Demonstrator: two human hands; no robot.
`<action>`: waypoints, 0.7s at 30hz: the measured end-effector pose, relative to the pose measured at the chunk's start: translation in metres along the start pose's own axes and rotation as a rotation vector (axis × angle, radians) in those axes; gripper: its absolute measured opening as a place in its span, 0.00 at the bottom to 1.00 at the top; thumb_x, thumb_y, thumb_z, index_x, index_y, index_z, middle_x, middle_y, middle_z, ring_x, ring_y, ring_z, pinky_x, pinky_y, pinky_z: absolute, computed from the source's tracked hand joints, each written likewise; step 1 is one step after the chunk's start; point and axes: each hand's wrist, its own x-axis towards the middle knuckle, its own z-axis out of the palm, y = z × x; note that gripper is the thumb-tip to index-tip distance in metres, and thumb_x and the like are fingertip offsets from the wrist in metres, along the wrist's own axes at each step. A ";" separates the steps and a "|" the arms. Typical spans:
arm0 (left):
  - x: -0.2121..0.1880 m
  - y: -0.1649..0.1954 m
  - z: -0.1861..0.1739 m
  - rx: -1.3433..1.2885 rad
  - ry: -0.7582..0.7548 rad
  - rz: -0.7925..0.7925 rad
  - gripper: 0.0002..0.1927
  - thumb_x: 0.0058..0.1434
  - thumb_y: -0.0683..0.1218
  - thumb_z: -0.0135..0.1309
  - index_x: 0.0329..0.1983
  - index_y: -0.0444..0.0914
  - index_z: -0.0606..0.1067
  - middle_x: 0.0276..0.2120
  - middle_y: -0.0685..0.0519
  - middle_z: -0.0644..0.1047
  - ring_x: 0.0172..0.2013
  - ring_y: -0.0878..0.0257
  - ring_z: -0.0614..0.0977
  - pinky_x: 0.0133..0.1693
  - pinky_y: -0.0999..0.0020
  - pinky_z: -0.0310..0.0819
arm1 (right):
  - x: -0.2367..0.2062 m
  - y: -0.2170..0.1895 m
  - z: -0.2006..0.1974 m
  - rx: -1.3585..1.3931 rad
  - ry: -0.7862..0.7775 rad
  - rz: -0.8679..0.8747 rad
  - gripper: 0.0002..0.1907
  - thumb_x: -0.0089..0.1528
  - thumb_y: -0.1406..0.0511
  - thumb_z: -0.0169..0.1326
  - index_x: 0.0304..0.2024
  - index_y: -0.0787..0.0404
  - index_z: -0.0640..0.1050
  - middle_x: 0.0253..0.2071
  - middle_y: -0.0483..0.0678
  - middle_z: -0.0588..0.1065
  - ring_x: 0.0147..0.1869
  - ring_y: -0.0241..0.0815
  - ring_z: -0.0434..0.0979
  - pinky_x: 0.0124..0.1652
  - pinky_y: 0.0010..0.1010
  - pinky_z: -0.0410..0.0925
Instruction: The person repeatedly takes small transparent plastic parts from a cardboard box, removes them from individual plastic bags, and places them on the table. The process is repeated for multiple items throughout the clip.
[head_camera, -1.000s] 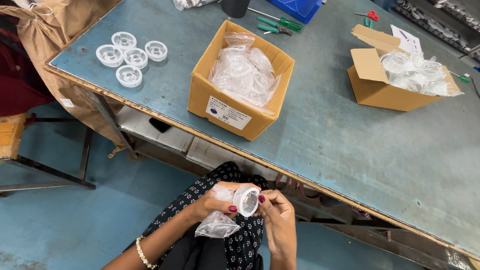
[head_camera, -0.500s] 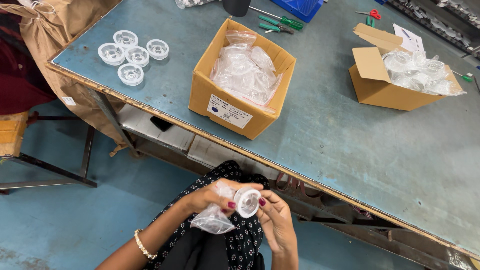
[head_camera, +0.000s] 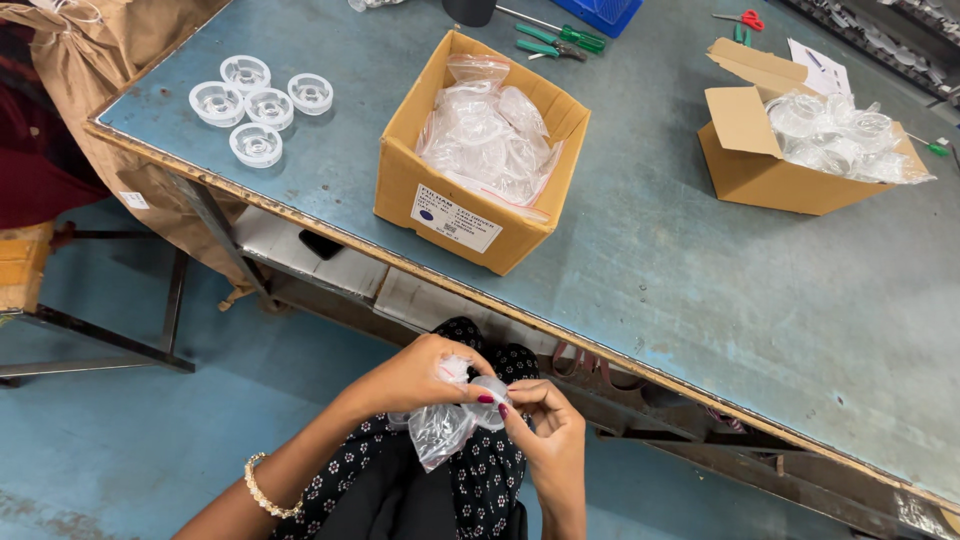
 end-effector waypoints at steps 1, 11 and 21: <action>-0.001 0.003 -0.001 0.026 -0.008 -0.023 0.16 0.53 0.49 0.68 0.40 0.34 0.83 0.30 0.56 0.83 0.32 0.72 0.79 0.36 0.76 0.74 | 0.000 -0.004 0.001 0.011 -0.013 0.013 0.07 0.56 0.77 0.60 0.38 0.72 0.78 0.43 0.53 0.76 0.47 0.38 0.77 0.48 0.28 0.70; -0.003 -0.006 0.000 -0.297 -0.112 -0.113 0.13 0.55 0.47 0.66 0.39 0.34 0.83 0.31 0.56 0.82 0.32 0.73 0.80 0.36 0.76 0.75 | -0.001 0.027 -0.025 0.227 -0.099 0.099 0.07 0.57 0.77 0.60 0.38 0.71 0.77 0.44 0.55 0.75 0.46 0.39 0.75 0.47 0.29 0.69; -0.006 -0.042 -0.007 -0.148 0.041 0.158 0.17 0.65 0.47 0.62 0.47 0.27 0.81 0.40 0.49 0.83 0.43 0.65 0.81 0.50 0.69 0.75 | 0.111 0.064 0.054 0.070 -0.272 0.115 0.11 0.57 0.74 0.60 0.41 0.72 0.77 0.47 0.58 0.76 0.51 0.45 0.77 0.52 0.34 0.69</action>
